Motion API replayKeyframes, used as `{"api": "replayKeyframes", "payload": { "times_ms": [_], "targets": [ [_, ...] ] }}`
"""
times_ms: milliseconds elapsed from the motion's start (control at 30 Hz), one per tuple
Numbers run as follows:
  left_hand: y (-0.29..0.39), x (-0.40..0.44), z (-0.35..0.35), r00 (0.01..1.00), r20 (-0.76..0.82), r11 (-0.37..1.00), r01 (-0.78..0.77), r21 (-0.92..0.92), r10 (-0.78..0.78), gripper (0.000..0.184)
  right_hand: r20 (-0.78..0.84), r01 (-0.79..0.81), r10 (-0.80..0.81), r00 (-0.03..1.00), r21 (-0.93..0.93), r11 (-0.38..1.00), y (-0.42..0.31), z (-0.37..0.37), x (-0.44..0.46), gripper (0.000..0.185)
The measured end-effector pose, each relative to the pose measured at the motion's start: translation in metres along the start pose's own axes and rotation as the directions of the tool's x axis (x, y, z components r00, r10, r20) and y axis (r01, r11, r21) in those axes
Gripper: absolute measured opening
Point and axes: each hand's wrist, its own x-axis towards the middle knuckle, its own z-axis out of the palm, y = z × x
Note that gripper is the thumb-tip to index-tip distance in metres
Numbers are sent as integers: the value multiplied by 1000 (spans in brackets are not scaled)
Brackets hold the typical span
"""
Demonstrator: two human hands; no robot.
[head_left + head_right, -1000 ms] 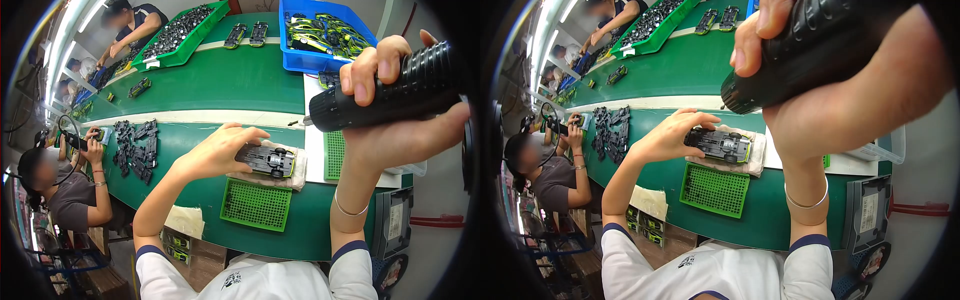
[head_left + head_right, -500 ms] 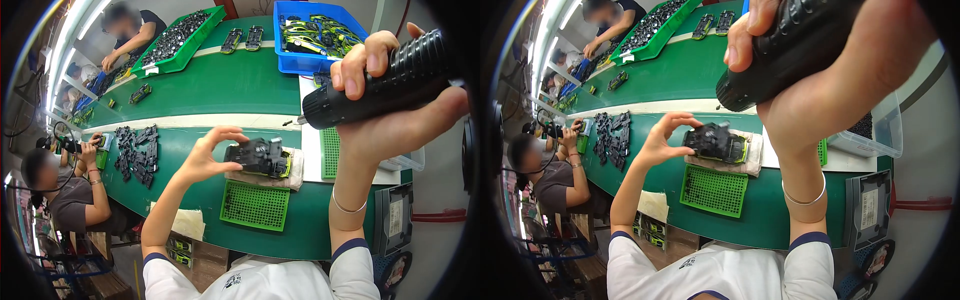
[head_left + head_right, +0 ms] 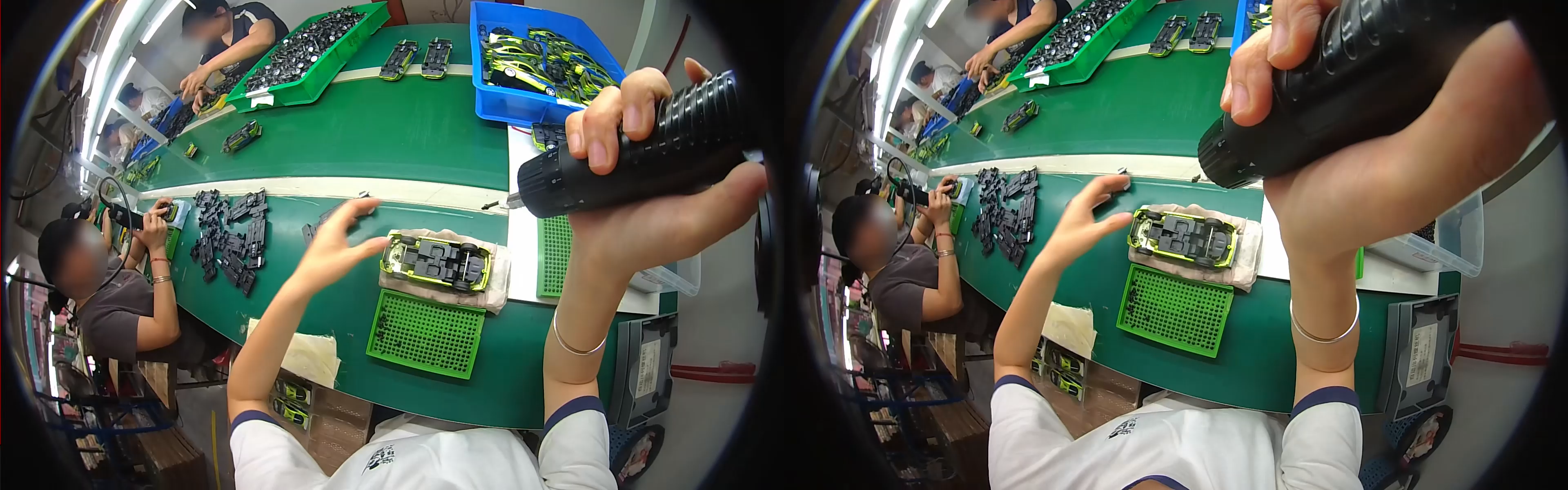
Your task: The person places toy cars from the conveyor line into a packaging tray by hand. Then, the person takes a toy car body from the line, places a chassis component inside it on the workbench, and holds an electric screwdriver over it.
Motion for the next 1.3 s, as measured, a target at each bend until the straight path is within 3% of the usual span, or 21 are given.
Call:
{"api": "replayKeyframes", "payload": {
  "times_ms": [67, 200, 333, 500, 600, 867, 1067, 1167, 1300],
  "targets": [
    [5, 10, 15, 987, 145, 995, 77, -69, -66, 58, 20, -8, 8, 1000, -5, 1000, 0, 1, 0, 66],
    [10, 21, 29, 893, 334, 903, 380, -201, -301, 61, -19, -2, 2, 1000, -25, 1000, -2, -2, -1, 66],
    [16, 25, 26, 801, 445, 808, 538, -239, -401, 63, -64, -2, 1, 998, -12, 1000, 2, -4, 2, 66],
    [21, 30, 23, 766, 472, 823, 552, -133, -437, 63, -93, -5, 4, 996, -1, 1000, 6, -9, 5, 66],
    [16, 27, 27, 810, 431, 884, 465, -58, -398, 56, -126, -63, 58, 990, -37, 997, 6, -12, 9, 65],
    [11, 19, 29, 847, 390, 897, 430, -101, -362, 55, -217, -153, 173, 961, 107, 982, 12, -10, 8, 58],
    [16, 33, 19, 739, 533, 849, 523, -70, -411, 65, -255, -131, 171, 952, 168, 977, 10, -16, 10, 59],
    [12, 37, 19, 764, 511, 906, 415, 77, -394, 66, -278, -143, 195, 941, 196, 970, 11, -19, 12, 59],
    [16, 42, 20, 723, 503, 867, 484, 121, -474, 61, -332, -187, 246, 910, 200, 962, 12, -21, 14, 59]
  ]
}}
